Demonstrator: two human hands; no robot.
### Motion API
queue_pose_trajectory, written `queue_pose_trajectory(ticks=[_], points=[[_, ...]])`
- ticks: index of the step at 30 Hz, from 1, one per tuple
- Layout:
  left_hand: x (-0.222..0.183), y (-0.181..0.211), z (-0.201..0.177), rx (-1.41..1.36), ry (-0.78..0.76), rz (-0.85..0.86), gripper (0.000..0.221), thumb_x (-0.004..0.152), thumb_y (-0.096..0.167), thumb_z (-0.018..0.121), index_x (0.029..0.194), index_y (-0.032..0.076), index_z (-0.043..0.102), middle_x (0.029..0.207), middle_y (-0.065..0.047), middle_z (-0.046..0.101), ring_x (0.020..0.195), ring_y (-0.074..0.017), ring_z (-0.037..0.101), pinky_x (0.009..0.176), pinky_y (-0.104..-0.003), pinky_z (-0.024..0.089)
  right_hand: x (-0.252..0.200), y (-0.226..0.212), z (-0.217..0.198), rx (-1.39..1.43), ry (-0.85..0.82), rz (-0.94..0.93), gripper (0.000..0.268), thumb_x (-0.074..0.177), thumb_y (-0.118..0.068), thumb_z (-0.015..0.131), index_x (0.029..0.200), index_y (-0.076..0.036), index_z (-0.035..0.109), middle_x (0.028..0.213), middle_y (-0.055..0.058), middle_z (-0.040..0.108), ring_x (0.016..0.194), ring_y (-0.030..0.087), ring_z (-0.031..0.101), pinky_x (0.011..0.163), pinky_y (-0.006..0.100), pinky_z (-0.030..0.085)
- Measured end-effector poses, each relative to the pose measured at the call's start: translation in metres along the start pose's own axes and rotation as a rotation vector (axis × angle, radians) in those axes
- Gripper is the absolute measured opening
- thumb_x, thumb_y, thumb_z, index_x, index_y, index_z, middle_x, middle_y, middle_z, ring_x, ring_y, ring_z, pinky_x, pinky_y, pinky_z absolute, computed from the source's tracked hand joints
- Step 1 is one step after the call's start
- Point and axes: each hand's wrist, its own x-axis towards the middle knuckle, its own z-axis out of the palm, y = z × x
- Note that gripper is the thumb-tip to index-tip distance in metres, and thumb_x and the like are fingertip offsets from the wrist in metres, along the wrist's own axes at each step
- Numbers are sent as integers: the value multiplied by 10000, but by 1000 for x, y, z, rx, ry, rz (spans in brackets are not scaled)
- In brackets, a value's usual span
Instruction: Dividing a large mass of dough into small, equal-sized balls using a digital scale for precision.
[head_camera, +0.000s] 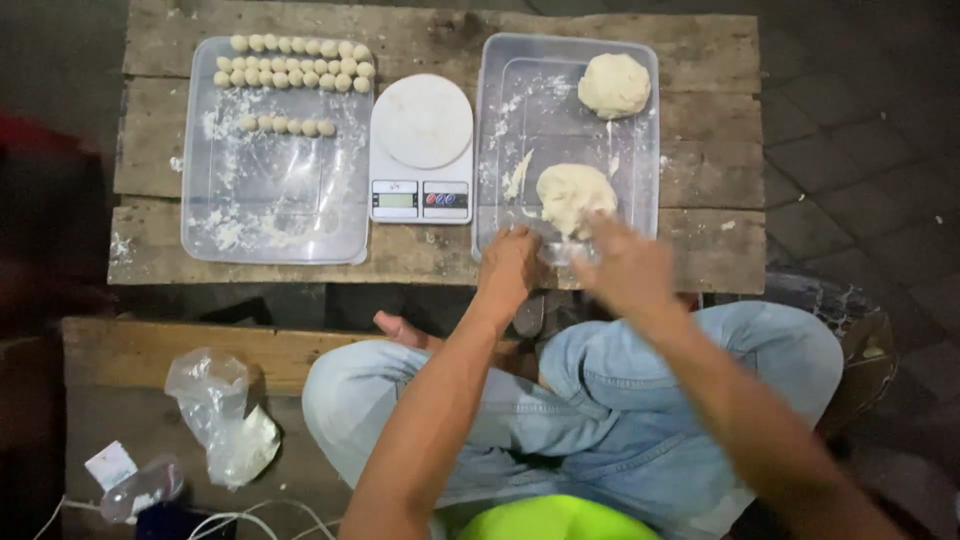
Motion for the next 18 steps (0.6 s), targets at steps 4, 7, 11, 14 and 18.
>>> queue_pose_trajectory(ticks=[4,7,11,14,18], points=[[-9,-5,25,10,288,56,253,961,187,713,1187,75,694,1289,-89,636,1226,-253,609,990,-425,550,65,38,2,-112,-20,-418,687,734,-582,800,1360,-316,699,1251,67,676,1194,320,646,1058,447,481],[7,-19,36,-19,359,173,210,864,226,788,1009,115,685,1033,-52,648,1048,-277,662,863,-431,607,92,51,33,-47,-182,-786,686,812,-700,650,1436,-422,590,1623,59,451,1502,463,346,1152,646,387],[15,-17,33,-76,295,131,184,862,182,783,1005,122,684,1008,-51,628,1026,-273,658,845,-425,605,116,49,85,-29,-95,-716,628,820,-778,589,1344,-437,646,1412,0,595,1208,381,624,935,476,559],[17,-16,30,-23,201,79,304,844,175,782,1130,137,687,1127,-59,636,1128,-273,623,904,-440,589,128,38,104,24,-2,-397,562,846,-738,675,1248,-345,694,1157,2,681,1013,286,708,844,401,577],[19,-18,34,14,324,132,338,818,173,792,1137,122,691,1153,-62,642,1137,-268,613,910,-439,591,120,21,138,197,473,368,346,893,-468,859,1125,-259,709,1016,-6,679,950,226,711,825,368,569]])
